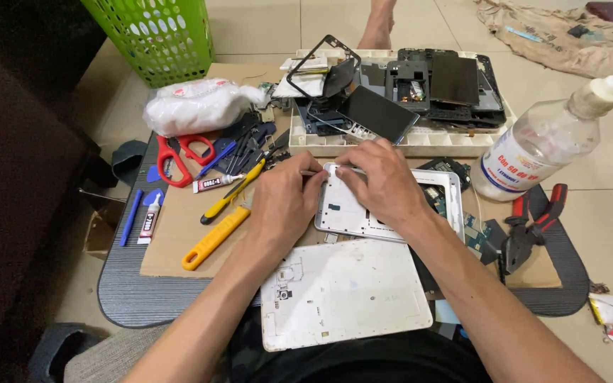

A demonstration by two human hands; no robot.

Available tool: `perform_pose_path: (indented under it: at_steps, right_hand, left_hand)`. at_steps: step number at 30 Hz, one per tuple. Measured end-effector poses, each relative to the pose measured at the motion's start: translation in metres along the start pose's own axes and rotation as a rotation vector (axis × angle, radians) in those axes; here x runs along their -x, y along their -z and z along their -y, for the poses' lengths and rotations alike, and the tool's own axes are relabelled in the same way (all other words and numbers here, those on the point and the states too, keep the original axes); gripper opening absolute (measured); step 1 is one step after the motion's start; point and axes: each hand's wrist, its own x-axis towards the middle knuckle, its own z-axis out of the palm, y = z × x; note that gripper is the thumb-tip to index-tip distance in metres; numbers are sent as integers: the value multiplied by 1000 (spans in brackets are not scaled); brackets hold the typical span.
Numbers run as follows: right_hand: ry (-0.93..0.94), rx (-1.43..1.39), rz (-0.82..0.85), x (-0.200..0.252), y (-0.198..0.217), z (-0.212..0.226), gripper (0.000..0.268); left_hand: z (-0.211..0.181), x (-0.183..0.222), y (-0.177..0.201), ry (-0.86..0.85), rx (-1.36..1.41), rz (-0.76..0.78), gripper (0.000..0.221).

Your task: Preparing a mobile device frame by prying off components and handling the bezel for repair or assembly.

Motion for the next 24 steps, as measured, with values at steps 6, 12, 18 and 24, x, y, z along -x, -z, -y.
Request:
perform_pose_path:
  at_steps: [6, 12, 18, 24]
  right_hand:
    - [-42, 3, 16, 0, -5, -3, 17]
    - [-33, -5, 24, -2, -3, -2, 17]
    - [-47, 3, 43, -3, -3, -2, 20]
    - [-23, -12, 33, -2, 0, 1, 18]
  left_hand:
    - [4, -2, -2, -3, 20, -23, 7]
    - [-8, -3, 0, 44, 4, -14, 3]
    - [-11, 3, -1, 112, 18, -46, 4]
    - [-4, -6, -6, 67, 17, -38, 3]
